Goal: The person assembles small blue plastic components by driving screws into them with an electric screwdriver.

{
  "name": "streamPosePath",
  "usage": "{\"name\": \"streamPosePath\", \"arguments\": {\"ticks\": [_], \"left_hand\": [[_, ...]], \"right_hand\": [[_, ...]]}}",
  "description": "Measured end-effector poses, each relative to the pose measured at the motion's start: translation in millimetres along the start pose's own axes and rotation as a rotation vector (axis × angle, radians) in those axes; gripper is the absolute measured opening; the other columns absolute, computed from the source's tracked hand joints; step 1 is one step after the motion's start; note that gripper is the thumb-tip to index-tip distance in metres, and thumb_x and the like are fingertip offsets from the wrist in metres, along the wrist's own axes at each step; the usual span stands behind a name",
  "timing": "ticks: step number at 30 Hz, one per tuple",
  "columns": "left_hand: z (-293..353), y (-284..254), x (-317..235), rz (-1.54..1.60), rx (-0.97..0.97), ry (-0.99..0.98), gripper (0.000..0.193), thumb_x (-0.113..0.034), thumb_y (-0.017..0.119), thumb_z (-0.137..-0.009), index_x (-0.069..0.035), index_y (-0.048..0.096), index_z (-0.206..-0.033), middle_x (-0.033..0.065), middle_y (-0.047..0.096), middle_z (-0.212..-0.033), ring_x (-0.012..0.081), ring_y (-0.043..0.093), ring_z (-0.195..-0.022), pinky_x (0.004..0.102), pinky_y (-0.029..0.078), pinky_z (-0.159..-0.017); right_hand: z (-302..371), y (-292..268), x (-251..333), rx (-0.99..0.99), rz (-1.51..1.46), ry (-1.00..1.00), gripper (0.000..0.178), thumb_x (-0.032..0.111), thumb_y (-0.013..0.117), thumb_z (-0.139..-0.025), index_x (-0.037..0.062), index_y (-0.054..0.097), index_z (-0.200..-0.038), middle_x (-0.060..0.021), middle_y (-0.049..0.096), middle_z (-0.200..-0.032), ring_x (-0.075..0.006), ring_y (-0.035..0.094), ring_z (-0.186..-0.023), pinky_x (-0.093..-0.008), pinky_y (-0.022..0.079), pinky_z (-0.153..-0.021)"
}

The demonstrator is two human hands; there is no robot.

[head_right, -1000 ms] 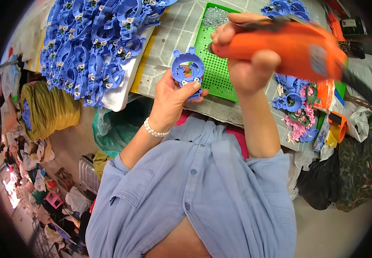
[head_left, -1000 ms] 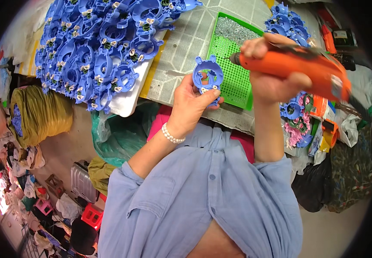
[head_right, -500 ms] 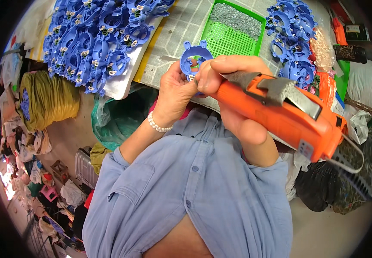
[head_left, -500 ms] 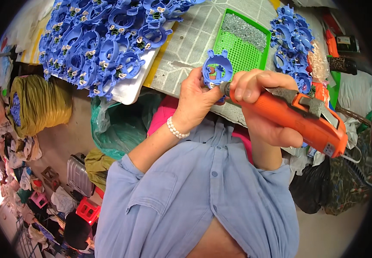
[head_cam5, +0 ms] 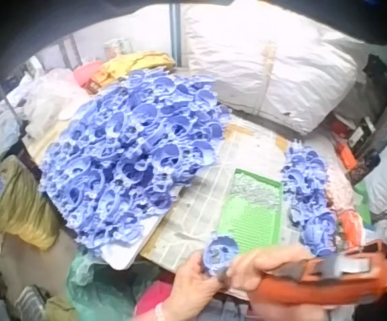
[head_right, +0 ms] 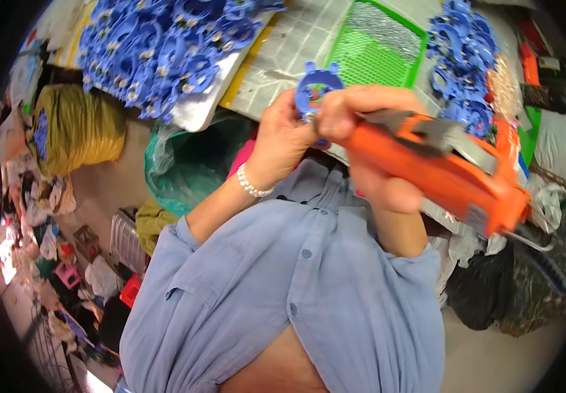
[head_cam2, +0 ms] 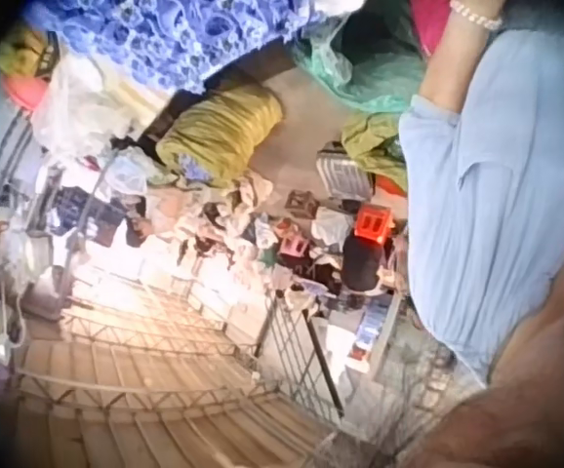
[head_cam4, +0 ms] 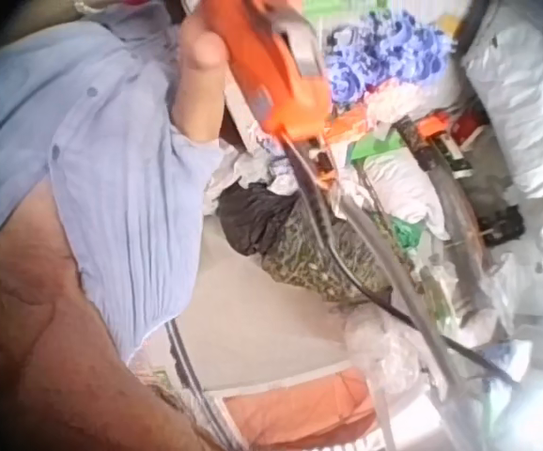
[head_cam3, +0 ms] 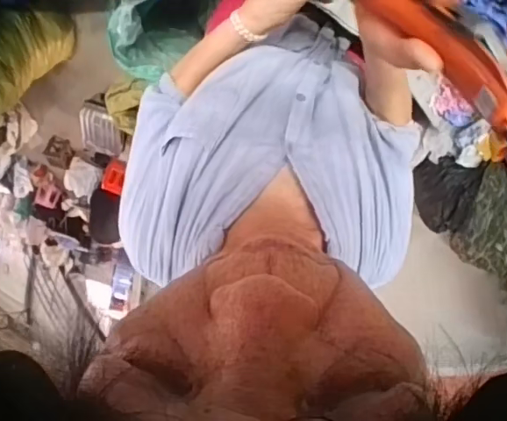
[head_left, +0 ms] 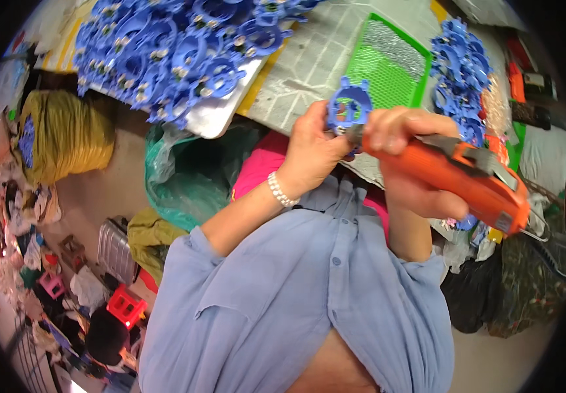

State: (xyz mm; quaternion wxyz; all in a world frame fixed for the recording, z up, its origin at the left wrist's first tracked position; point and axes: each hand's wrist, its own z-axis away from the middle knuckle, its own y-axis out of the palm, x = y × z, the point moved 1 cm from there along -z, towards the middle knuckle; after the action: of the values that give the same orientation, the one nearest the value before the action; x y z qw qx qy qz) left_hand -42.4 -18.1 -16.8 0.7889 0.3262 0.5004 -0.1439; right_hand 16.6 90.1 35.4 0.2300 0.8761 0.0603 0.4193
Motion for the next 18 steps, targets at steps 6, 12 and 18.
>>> {"name": "streamPosePath", "arguments": {"ticks": [6, 12, 18], "left_hand": [[20, -35, 3, 0.105, 0.12, -0.091, 0.038, -0.001, 0.069, -0.075, 0.001, 0.048, -0.106, 0.0052, 0.06, -0.085, 0.0099, 0.061, -0.067, 0.0237, 0.05, -0.054], [58, -110, 33, 0.032, -0.052, -0.048, 0.039, -0.003, 0.073, -0.073, 0.0, 0.051, -0.106, 0.004, 0.059, -0.093, 0.0093, 0.059, -0.079, 0.0259, 0.051, -0.07], [65, -201, 91, -0.009, -0.417, -0.335, 0.038, -0.009, 0.073, -0.071, 0.0, 0.055, -0.103, 0.0059, 0.06, -0.088, 0.0138, 0.06, -0.075, 0.0276, 0.052, -0.063]], "right_hand": [[-10, -6, 26, 0.078, 0.011, -0.015, 0.1, 0.083, 0.055, -0.062, 0.0013, 0.051, -0.12, -0.0056, 0.053, -0.082, -0.0213, 0.051, -0.075, -0.0395, 0.04, -0.068], [-10, -21, 22, 0.006, 0.077, 0.08, 0.095, 0.081, 0.052, -0.067, 0.0011, 0.052, -0.119, -0.0061, 0.053, -0.082, -0.0215, 0.051, -0.076, -0.0393, 0.04, -0.073], [-4, -29, 5, -0.044, 0.123, 0.118, 0.09, 0.078, 0.047, -0.073, -0.0004, 0.052, -0.117, -0.0063, 0.053, -0.081, -0.0212, 0.051, -0.075, -0.038, 0.04, -0.073]]}}
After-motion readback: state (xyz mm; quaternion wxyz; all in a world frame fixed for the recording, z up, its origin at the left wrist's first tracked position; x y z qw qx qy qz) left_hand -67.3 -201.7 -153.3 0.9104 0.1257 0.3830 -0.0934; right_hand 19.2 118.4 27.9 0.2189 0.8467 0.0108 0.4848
